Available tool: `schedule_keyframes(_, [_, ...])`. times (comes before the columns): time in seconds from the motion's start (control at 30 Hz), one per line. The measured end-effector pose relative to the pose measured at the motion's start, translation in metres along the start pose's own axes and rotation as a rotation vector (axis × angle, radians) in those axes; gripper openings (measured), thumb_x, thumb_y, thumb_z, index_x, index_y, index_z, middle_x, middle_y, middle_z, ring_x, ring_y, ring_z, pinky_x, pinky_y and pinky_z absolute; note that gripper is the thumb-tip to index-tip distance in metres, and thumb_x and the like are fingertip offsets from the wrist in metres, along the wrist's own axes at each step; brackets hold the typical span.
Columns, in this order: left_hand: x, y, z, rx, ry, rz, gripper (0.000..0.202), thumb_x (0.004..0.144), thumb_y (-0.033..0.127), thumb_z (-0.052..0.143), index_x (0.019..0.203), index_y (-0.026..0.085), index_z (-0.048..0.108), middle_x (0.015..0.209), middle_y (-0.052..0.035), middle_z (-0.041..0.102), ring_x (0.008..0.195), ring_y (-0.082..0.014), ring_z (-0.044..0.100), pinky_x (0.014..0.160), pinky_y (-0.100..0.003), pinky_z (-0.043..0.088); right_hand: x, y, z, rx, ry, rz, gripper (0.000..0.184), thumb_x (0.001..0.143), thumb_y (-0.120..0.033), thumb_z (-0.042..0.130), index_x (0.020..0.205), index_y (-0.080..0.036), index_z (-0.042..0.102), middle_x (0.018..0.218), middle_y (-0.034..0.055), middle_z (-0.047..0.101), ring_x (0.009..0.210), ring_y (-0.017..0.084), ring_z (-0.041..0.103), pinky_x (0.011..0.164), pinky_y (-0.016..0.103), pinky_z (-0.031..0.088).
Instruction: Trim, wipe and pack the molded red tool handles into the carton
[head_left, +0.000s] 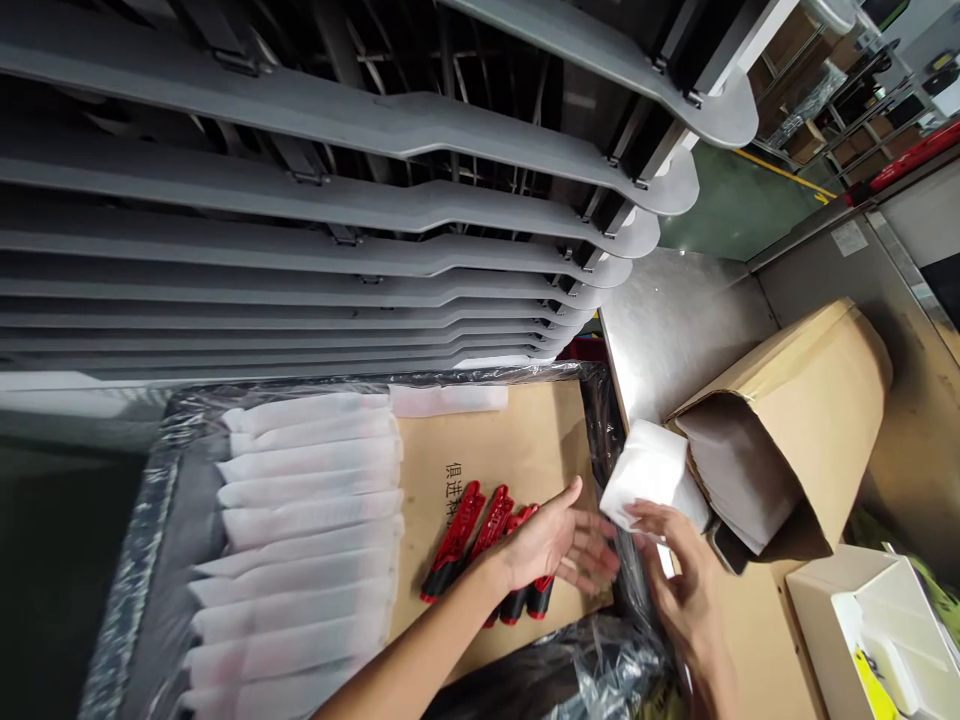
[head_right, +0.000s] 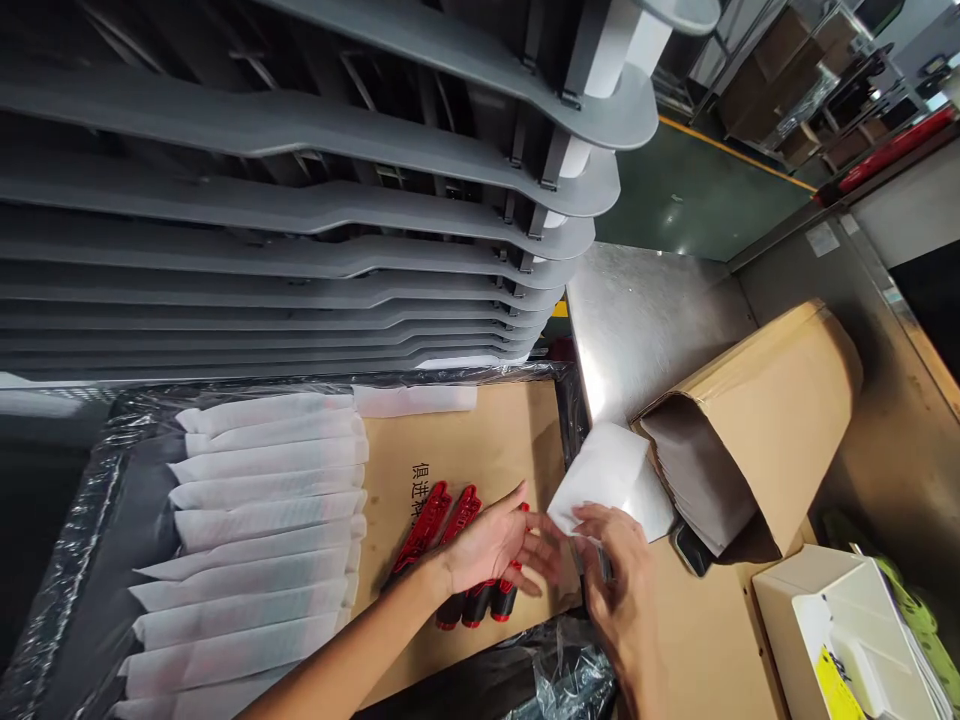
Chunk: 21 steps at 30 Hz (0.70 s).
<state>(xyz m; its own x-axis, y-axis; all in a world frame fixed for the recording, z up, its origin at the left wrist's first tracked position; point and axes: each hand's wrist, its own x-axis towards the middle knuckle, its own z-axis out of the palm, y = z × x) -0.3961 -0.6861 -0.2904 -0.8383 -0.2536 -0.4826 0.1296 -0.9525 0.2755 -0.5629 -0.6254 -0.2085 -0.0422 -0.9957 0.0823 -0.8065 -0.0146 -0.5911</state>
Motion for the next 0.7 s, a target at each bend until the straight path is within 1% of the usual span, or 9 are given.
schedule_keyframes(0.1, [0.002,-0.005,-0.015,-0.138,0.038,-0.163,0.039,0.083,0.044,0.067,0.091,0.006,0.07,0.078,-0.0191,0.074,0.065,-0.0253,0.071,0.055,-0.028,0.052,-0.011,0.006,0.013,0.089,-0.169,-0.001,0.02,0.093,-0.03,0.053,0.104,-0.026,0.069,0.114,0.0052,0.072,0.113,0.022,0.064,0.101,0.042,0.049])
schedule_keyframes(0.17, [0.009,-0.002,-0.024,-0.196,0.207,-0.071,0.019,0.079,0.021,0.073,0.091,0.007,0.07,0.072,-0.0133,0.074,0.059,-0.0199,0.069,0.055,-0.025,0.052,-0.025,0.013,0.027,0.099,-0.071,0.109,0.03,0.09,-0.037,0.057,0.117,-0.026,0.065,0.129,0.0077,0.065,0.124,0.026,0.057,0.108,0.046,0.044])
schedule_keyframes(0.23, [0.018,0.003,-0.033,-0.243,0.319,0.022,0.013,0.079,0.011,0.07,0.092,0.01,0.069,0.072,-0.0077,0.075,0.057,-0.0151,0.068,0.058,-0.022,0.053,-0.046,0.022,0.048,0.073,0.042,0.365,0.044,0.09,-0.046,0.054,0.129,-0.024,0.056,0.138,0.0101,0.058,0.128,0.027,0.054,0.106,0.043,0.045])
schedule_keyframes(0.27, [0.023,0.007,-0.037,-0.266,0.363,0.06,0.011,0.081,0.011,0.068,0.092,0.011,0.068,0.072,-0.0064,0.075,0.058,-0.0138,0.068,0.059,-0.021,0.054,-0.059,0.027,0.062,0.052,0.051,0.508,0.047,0.091,-0.05,0.05,0.13,-0.022,0.053,0.136,0.0115,0.059,0.123,0.027,0.058,0.101,0.041,0.048])
schedule_keyframes(0.33, [0.03,0.013,-0.045,-0.302,0.438,0.117,0.008,0.083,0.01,0.066,0.09,0.012,0.067,0.074,-0.006,0.075,0.061,-0.0133,0.069,0.062,-0.021,0.055,-0.085,0.034,0.095,0.005,-0.086,0.725,0.046,0.092,-0.052,0.044,0.122,-0.019,0.056,0.119,0.0135,0.069,0.104,0.027,0.069,0.087,0.038,0.054])
schedule_keyframes(0.4, [0.035,0.017,-0.049,-0.317,0.494,0.149,0.005,0.084,0.01,0.065,0.088,0.012,0.066,0.074,-0.0064,0.075,0.063,-0.0135,0.07,0.064,-0.021,0.055,-0.109,0.038,0.129,-0.021,-0.209,0.8,0.034,0.088,-0.048,0.052,0.101,-0.018,0.064,0.096,0.0128,0.075,0.083,0.029,0.073,0.076,0.038,0.055])
schedule_keyframes(0.5, [0.039,0.018,-0.05,-0.31,0.536,0.154,0.003,0.087,0.01,0.062,0.088,0.011,0.065,0.075,-0.0069,0.074,0.066,-0.0139,0.07,0.065,-0.022,0.056,-0.129,0.04,0.17,-0.093,-0.289,0.877,0.026,0.085,-0.04,0.056,0.095,-0.017,0.066,0.09,0.0143,0.075,0.083,0.032,0.073,0.072,0.038,0.053])
schedule_keyframes(0.6, [0.043,0.014,-0.048,-0.287,0.553,0.136,0.005,0.09,0.012,0.061,0.09,0.01,0.066,0.078,-0.0043,0.074,0.068,-0.0133,0.07,0.068,-0.025,0.057,-0.133,0.04,0.188,-0.159,-0.311,0.942,0.03,0.088,-0.039,0.053,0.101,-0.016,0.066,0.092,0.016,0.074,0.087,0.034,0.073,0.07,0.038,0.052])
schedule_keyframes(0.7, [0.051,0.009,-0.046,-0.249,0.57,0.137,0.005,0.09,0.013,0.062,0.09,0.011,0.067,0.078,-0.0014,0.073,0.068,-0.0122,0.069,0.073,-0.028,0.057,-0.133,0.043,0.185,-0.18,-0.296,0.975,0.033,0.089,-0.04,0.051,0.103,-0.015,0.067,0.093,0.0158,0.074,0.089,0.033,0.072,0.07,0.037,0.051])
